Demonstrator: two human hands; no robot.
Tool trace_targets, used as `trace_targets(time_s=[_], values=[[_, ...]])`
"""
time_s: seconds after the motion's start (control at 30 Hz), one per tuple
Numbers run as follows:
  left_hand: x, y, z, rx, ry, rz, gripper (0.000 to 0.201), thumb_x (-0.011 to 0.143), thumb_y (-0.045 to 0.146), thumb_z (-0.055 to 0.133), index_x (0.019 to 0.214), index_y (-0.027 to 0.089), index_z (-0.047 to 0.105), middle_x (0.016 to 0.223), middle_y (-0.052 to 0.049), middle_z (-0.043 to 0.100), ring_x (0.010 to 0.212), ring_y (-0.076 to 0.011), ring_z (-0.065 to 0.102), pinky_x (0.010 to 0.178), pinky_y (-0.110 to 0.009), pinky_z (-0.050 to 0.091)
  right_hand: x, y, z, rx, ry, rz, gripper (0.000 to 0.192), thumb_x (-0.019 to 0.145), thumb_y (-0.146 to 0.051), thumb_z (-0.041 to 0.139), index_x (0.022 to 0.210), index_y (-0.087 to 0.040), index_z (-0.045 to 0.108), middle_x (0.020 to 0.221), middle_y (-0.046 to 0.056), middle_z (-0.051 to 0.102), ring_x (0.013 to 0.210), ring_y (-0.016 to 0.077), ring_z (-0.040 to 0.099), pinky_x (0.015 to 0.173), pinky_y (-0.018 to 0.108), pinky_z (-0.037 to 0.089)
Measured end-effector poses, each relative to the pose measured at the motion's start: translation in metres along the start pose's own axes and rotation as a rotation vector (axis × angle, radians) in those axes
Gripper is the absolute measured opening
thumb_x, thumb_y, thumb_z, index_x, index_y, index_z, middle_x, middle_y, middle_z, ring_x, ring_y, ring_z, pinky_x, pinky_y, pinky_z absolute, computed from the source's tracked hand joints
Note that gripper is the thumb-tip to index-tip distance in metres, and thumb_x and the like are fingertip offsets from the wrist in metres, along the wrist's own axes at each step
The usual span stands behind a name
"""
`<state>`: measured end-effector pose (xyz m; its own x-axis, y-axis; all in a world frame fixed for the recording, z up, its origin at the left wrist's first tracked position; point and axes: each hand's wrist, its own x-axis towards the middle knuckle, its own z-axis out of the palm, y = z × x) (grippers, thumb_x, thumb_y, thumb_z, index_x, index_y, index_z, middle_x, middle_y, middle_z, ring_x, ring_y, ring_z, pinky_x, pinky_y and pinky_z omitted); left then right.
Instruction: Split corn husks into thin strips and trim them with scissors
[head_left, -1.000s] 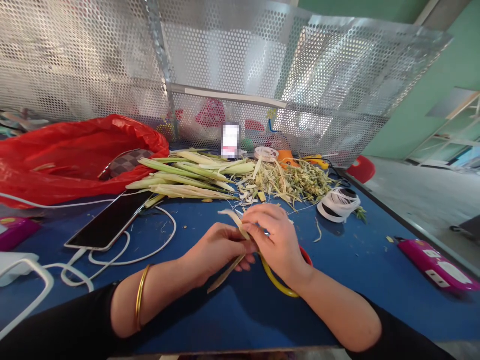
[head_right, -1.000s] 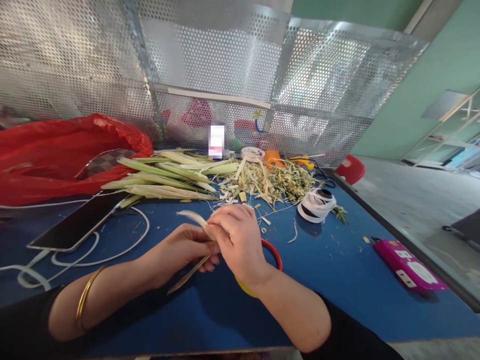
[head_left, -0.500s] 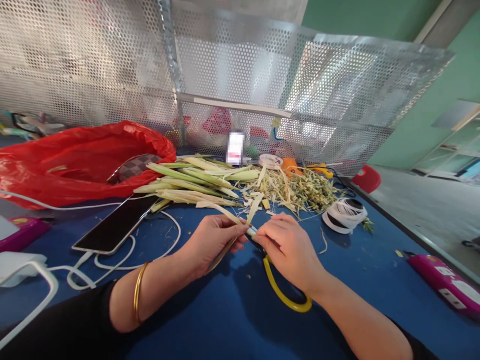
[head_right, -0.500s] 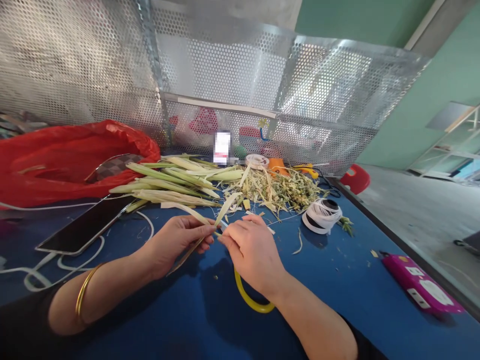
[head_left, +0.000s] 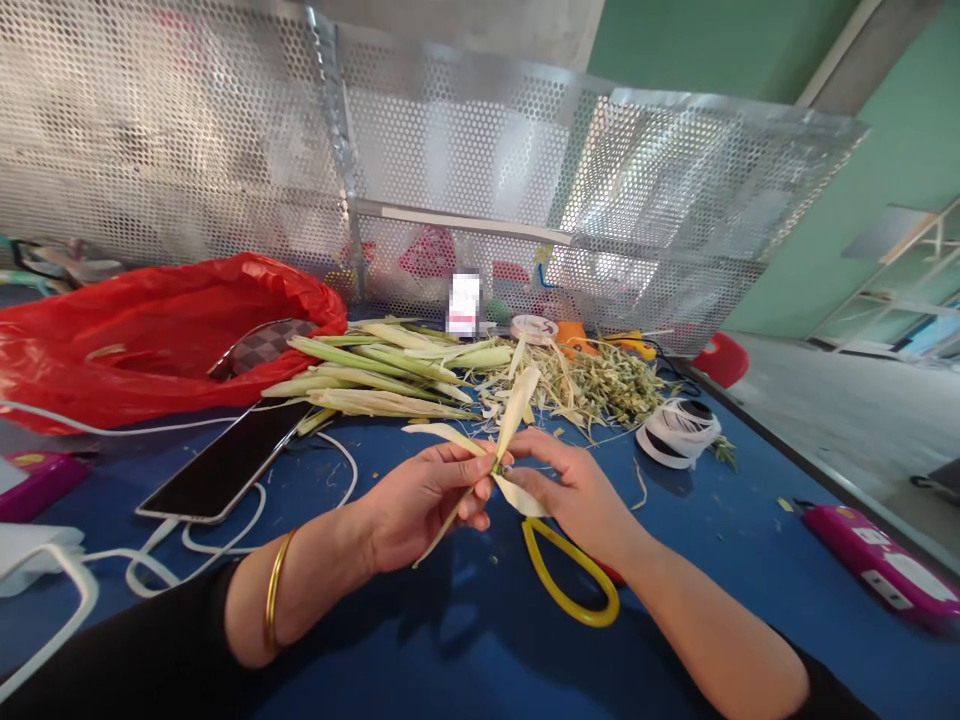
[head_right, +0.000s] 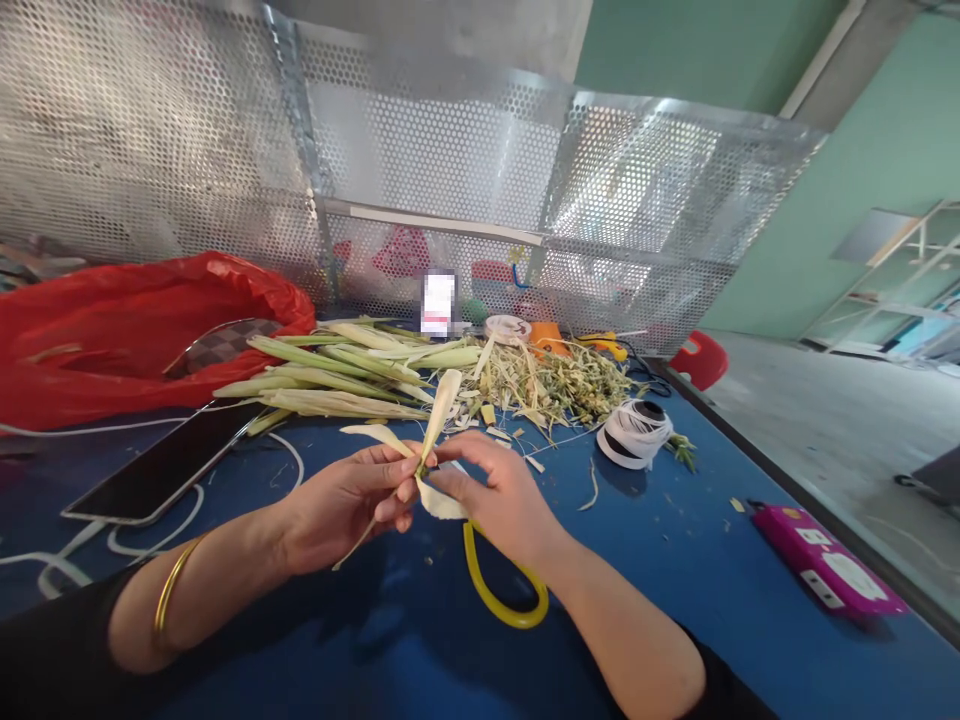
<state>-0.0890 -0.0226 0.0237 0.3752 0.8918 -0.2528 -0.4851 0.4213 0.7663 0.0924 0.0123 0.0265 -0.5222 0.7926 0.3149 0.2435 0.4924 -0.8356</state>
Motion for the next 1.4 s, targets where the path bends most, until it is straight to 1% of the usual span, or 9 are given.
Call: trace_targets(time_s=[0.23, 0.43, 0.57, 0.73, 0.93, 1.07, 1.13, 1.27, 1.4], values=[[0.0, -0.003, -0.002, 0.051, -0.101, -0.009, 0.014, 0.077, 0.028, 0.067, 0.082, 0.015, 0.065, 0.055, 0.003, 0.052, 0.049, -0.0084, 0.052, 0.053, -0.024, 0.05, -0.006, -0.008, 0.003, -0.183, 0.024, -0.033, 0.011, 0.085, -0.031, 0.059, 0.079, -0.022, 0.062, 0.079, 0.001, 0.067, 0.08, 0.0184, 0.059, 0.078, 0.033, 0.043], [-0.002, 0.003, -0.002, 0.248, 0.004, -0.054, 0.02, 0.072, 0.03, 0.072, 0.083, 0.014, 0.065, 0.063, 0.0, 0.061, 0.052, -0.01, 0.058, 0.058, -0.024, 0.05, -0.007, -0.007, 0.007, -0.156, -0.026, 0.039, 0.008, 0.084, -0.024, 0.057, 0.08, -0.02, 0.061, 0.081, 0.002, 0.067, 0.076, 0.0163, 0.06, 0.068, 0.026, 0.044], [-0.002, 0.005, -0.003, 0.326, -0.009, -0.072, 0.022, 0.072, 0.03, 0.072, 0.086, 0.015, 0.065, 0.071, -0.003, 0.067, 0.054, -0.012, 0.062, 0.058, -0.023, 0.05, -0.008, -0.006, 0.007, -0.058, -0.073, 0.082, 0.012, 0.084, -0.016, 0.054, 0.083, -0.022, 0.064, 0.077, -0.001, 0.068, 0.07, 0.0138, 0.061, 0.064, 0.023, 0.044], [-0.001, 0.003, -0.004, 0.222, -0.007, -0.092, 0.021, 0.067, 0.028, 0.076, 0.079, 0.013, 0.067, 0.056, 0.0, 0.062, 0.038, -0.0057, 0.051, 0.042, -0.015, 0.039, -0.006, -0.004, 0.002, -0.129, -0.046, -0.017, 0.019, 0.079, -0.009, 0.055, 0.074, -0.022, 0.067, 0.074, -0.002, 0.065, 0.073, 0.0136, 0.06, 0.068, 0.023, 0.043], [0.0, 0.003, 0.0, 0.184, 0.076, -0.048, 0.019, 0.066, 0.027, 0.076, 0.067, 0.011, 0.066, 0.046, 0.002, 0.056, 0.032, -0.0021, 0.041, 0.036, -0.012, 0.03, -0.004, -0.005, -0.003, -0.194, -0.045, -0.041, 0.015, 0.081, -0.014, 0.057, 0.07, -0.021, 0.065, 0.069, -0.002, 0.061, 0.07, 0.0142, 0.057, 0.067, 0.025, 0.043], [-0.001, 0.003, 0.002, 0.154, 0.12, -0.03, 0.016, 0.067, 0.024, 0.075, 0.066, 0.012, 0.066, 0.045, 0.002, 0.055, 0.034, -0.0038, 0.045, 0.039, -0.013, 0.035, -0.004, -0.004, -0.003, -0.229, -0.034, -0.054, 0.016, 0.082, -0.014, 0.057, 0.069, -0.021, 0.064, 0.067, -0.002, 0.061, 0.07, 0.0146, 0.057, 0.069, 0.026, 0.043], [-0.003, 0.003, 0.003, 0.164, 0.114, -0.032, 0.015, 0.07, 0.024, 0.073, 0.065, 0.011, 0.065, 0.045, 0.001, 0.056, 0.035, -0.0044, 0.047, 0.039, -0.013, 0.036, -0.003, -0.002, -0.002, -0.232, -0.035, -0.083, 0.017, 0.083, -0.013, 0.056, 0.071, -0.022, 0.064, 0.067, -0.003, 0.063, 0.067, 0.0137, 0.057, 0.079, 0.03, 0.043], [-0.004, 0.003, 0.004, 0.176, 0.12, -0.049, 0.01, 0.076, 0.02, 0.066, 0.073, 0.01, 0.067, 0.053, -0.001, 0.062, 0.04, -0.0069, 0.054, 0.043, -0.014, 0.044, 0.0, 0.01, 0.001, -0.267, -0.017, -0.106, 0.018, 0.085, -0.014, 0.053, 0.075, -0.022, 0.066, 0.071, -0.003, 0.068, 0.067, 0.013, 0.059, 0.101, 0.04, 0.031], [-0.002, 0.003, 0.004, 0.161, 0.145, -0.058, 0.018, 0.082, 0.022, 0.056, 0.085, 0.009, 0.068, 0.072, -0.009, 0.071, 0.057, -0.0158, 0.068, 0.052, -0.02, 0.052, 0.003, 0.019, 0.002, -0.197, -0.064, -0.03, 0.016, 0.084, -0.018, 0.054, 0.082, -0.021, 0.069, 0.081, 0.002, 0.07, 0.077, 0.0171, 0.062, 0.083, 0.033, 0.043]])
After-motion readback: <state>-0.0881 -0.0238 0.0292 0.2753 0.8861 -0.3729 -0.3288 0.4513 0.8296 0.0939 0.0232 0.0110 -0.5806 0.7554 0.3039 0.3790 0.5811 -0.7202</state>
